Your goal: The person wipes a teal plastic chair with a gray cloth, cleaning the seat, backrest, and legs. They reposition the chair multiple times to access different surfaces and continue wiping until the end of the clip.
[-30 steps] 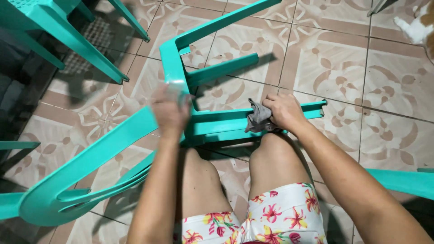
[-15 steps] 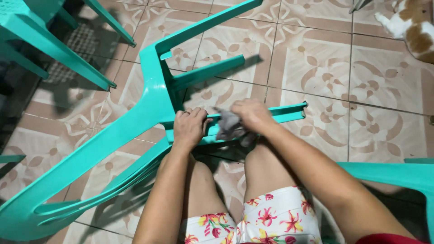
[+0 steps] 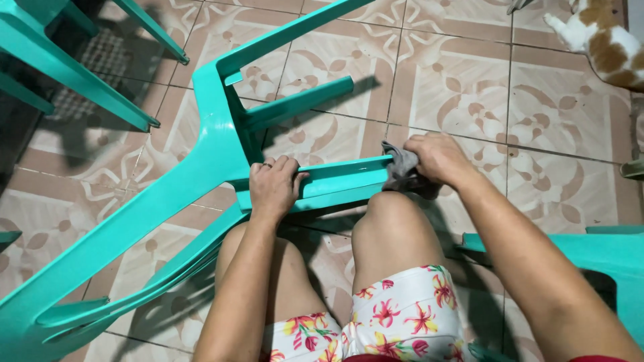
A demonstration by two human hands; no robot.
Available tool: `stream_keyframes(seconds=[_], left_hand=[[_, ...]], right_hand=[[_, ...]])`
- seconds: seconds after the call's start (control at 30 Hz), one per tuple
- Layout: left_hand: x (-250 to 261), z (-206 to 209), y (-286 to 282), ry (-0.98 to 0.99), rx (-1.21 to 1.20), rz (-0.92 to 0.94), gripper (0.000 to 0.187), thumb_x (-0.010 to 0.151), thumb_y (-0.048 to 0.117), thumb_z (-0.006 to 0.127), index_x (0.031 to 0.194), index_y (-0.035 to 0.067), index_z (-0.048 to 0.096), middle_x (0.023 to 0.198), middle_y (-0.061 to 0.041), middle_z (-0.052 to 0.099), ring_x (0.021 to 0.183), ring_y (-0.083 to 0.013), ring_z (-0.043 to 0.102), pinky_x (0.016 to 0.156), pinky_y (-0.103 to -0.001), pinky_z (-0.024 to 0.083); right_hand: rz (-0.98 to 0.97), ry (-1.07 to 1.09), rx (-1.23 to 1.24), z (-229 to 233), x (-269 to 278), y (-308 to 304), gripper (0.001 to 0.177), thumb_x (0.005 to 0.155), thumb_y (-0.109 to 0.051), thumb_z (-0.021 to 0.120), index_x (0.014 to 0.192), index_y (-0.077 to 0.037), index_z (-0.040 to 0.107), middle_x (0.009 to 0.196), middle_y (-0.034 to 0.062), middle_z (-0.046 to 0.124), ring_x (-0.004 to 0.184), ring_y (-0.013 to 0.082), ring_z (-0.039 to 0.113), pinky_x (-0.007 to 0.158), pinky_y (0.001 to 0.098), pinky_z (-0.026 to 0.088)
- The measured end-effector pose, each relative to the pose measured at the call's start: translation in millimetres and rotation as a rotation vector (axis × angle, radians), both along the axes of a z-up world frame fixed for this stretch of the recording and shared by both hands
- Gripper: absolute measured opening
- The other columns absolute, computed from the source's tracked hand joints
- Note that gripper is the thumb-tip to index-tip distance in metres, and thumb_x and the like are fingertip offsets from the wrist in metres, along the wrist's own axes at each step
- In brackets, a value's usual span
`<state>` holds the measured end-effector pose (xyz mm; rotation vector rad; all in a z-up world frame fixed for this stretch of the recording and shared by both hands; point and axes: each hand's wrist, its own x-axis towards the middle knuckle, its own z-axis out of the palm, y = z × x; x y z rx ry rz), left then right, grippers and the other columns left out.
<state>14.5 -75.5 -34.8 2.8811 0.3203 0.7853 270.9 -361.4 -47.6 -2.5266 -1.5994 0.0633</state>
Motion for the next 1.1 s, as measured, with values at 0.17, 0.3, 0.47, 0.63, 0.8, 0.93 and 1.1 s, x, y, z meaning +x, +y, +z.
stream_keyframes(seconds=[0.17,0.3,0.47,0.63,0.8,0.93,1.1], left_hand=[[-1.2,-2.3,-4.4,0.043,-0.026,0.006,0.026,0.084,0.036,0.076,0.084,0.014,0.063,0.084,-0.003,0.063,0.081,-0.0259,0.062,0.074,-0.043,0.039],[-0.6,0.0,1.4,0.032,-0.057,-0.012,0.025,0.087,0.037,0.076,0.085,0.014,0.064,0.085,-0.003,0.064,0.082,-0.026,0.061,0.076,-0.043,0.039],[-3.8,0.4,2.0,0.012,-0.066,-0.008,0.024,0.086,0.036,0.076,0.085,0.015,0.066,0.085,-0.002,0.064,0.084,-0.0254,0.062,0.077,-0.043,0.039],[1.9,-4.1,-9.7,-0.014,-0.068,0.018,0.023,0.085,0.035,0.077,0.085,0.015,0.066,0.086,-0.002,0.064,0.083,-0.0254,0.062,0.079,-0.043,0.039],[4.4,-1.0,-9.4,-0.009,-0.06,0.042,0.025,0.085,0.037,0.077,0.085,0.015,0.065,0.085,-0.003,0.064,0.083,-0.0269,0.062,0.078,-0.044,0.038],[9.6,-3.7,-3.7,-0.015,-0.076,0.061,0.024,0.085,0.036,0.078,0.084,0.015,0.065,0.084,-0.004,0.063,0.082,-0.0274,0.062,0.078,-0.045,0.039],[14.5,-27.3,14.1,-0.071,-0.018,0.058,0.019,0.076,0.018,0.074,0.095,0.017,0.071,0.092,-0.001,0.067,0.088,-0.0252,0.064,0.082,-0.043,0.04]], right_hand=[[0.058,-0.035,0.14,2.2,-54.6,65.3,0.033,0.06,-0.012,0.074,0.094,-0.012,0.072,0.094,0.0078,0.072,0.094,0.0321,0.068,0.083,0.0462,0.052],[0.042,-0.056,0.136,7.0,-85.7,99.0,0.026,0.072,-0.008,0.072,0.097,-0.015,0.071,0.098,0.0044,0.072,0.1,0.0284,0.067,0.088,0.0473,0.05],[0.01,-0.046,0.215,-6.8,-37.0,40.4,0.034,0.067,-0.009,0.073,0.1,-0.016,0.07,0.105,0.0064,0.069,0.103,0.0334,0.062,0.084,0.0486,0.047],[-0.162,-0.11,0.003,-0.5,-24.2,7.2,0.045,0.062,-0.01,0.076,0.106,-0.014,0.066,0.11,0.0046,0.065,0.107,0.034,0.057,0.086,0.0503,0.043],[-0.066,-0.177,0.084,-3.1,-55.3,54.6,0.041,0.065,-0.013,0.076,0.105,-0.016,0.067,0.113,0.0063,0.064,0.109,0.0328,0.056,0.082,0.0509,0.042],[-0.074,-0.131,0.206,-7.2,-97.9,118.2,0.044,0.063,-0.012,0.075,0.106,-0.017,0.068,0.112,0.0047,0.064,0.11,0.032,0.056,0.083,0.052,0.041],[0.016,0.007,0.563,-30.4,-111.8,148.5,0.042,0.069,0.001,0.068,0.108,-0.014,0.069,0.114,0.004,0.063,0.116,0.0329,0.056,0.097,0.0477,0.044]])
